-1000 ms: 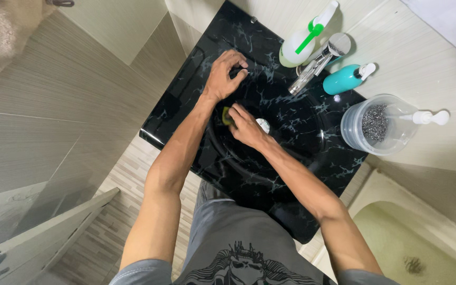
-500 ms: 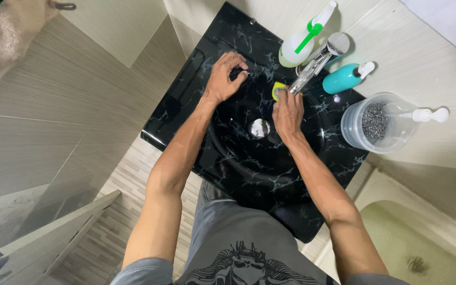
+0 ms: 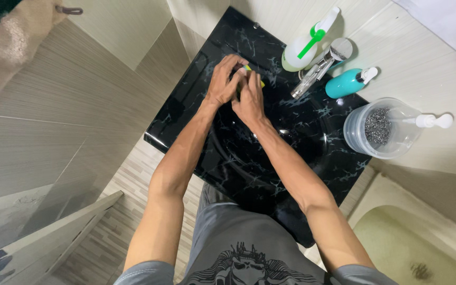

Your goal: The person cleans a black marble sink and the surrounding countertop using a sponge and various cleaning bottles, scrubbing the surfaces and the faucet.

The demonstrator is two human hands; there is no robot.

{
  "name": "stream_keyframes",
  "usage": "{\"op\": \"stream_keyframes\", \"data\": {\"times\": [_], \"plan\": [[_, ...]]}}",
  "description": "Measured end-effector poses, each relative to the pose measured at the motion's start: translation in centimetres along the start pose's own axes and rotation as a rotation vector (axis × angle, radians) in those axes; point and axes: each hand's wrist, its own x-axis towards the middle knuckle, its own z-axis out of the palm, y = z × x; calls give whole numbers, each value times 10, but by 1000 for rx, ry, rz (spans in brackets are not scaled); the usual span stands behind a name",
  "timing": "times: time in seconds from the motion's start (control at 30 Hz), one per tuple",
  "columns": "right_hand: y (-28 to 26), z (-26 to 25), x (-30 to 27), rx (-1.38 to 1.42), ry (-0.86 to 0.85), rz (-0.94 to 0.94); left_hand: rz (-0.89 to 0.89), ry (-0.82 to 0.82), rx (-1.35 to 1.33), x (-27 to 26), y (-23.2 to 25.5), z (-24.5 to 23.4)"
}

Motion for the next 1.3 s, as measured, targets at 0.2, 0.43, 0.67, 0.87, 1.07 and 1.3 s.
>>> {"op": "stream_keyframes", "data": {"times": [0.2,0.43,0.67,0.87,1.07,1.3], "plan": [[29,-25,-15,-242,-9,-56,-11,-36,58,1,1,2],[65,-91,-53,-353,50,26,-20,-18,26,-1,6,4],[58,-127,-71,-317,126,205,-13,-23,57,0,8,7],[56,-107,-59,-263,72,224,5,-10,71,0,11,5],[57,-77,-44,-235,211,49,62,11,100,0,6,7],[31,-68,-25,-99,92,15,-14,1,74,1,9,7]]}}
